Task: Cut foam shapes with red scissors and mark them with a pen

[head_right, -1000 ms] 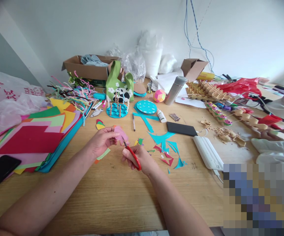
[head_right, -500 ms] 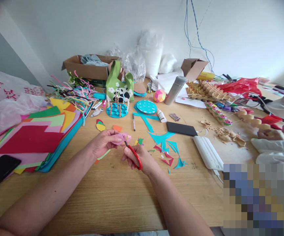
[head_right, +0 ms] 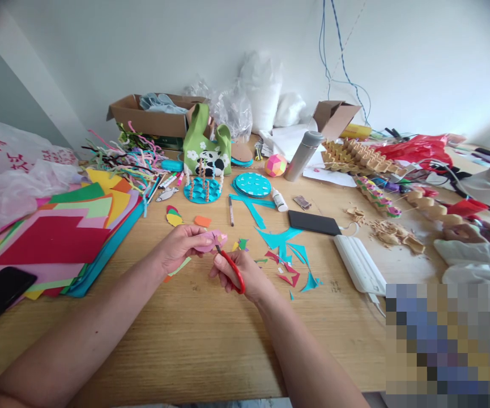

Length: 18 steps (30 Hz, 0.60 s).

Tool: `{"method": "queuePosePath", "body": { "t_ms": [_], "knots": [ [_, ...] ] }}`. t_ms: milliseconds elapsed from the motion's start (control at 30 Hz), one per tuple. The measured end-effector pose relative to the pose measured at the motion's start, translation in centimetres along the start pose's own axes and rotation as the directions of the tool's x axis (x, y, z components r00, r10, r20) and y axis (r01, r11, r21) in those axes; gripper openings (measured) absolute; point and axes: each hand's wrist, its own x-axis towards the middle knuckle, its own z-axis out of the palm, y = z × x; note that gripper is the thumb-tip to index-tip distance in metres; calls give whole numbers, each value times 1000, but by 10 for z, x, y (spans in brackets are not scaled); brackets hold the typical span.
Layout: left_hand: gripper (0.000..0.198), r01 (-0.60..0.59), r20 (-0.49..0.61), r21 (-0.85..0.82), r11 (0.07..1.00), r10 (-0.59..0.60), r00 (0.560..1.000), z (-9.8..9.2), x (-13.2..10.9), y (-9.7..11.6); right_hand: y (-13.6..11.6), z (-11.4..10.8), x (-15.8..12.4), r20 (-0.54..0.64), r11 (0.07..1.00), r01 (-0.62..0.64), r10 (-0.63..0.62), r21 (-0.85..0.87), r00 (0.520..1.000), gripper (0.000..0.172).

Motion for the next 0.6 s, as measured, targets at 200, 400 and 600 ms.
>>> {"method": "queuePosePath", "body": {
  "t_ms": [200, 400, 600],
  "knots": [
    [25, -3, 6, 22, 1000, 2, 1000, 0, -1, 0, -2, 0, 0, 11, 1000, 23, -23, -13, 1000, 67],
    [24, -16, 10, 26, 1000, 15, 1000, 0, -1, 0, -3, 0, 0, 5, 1000, 17, -17, -15, 1000, 66],
    [23, -14, 27, 32, 999, 13, 1000, 0, -2, 0, -2, 0, 0, 15, 1000, 26, -26, -18, 1000, 65]
  ]
}}
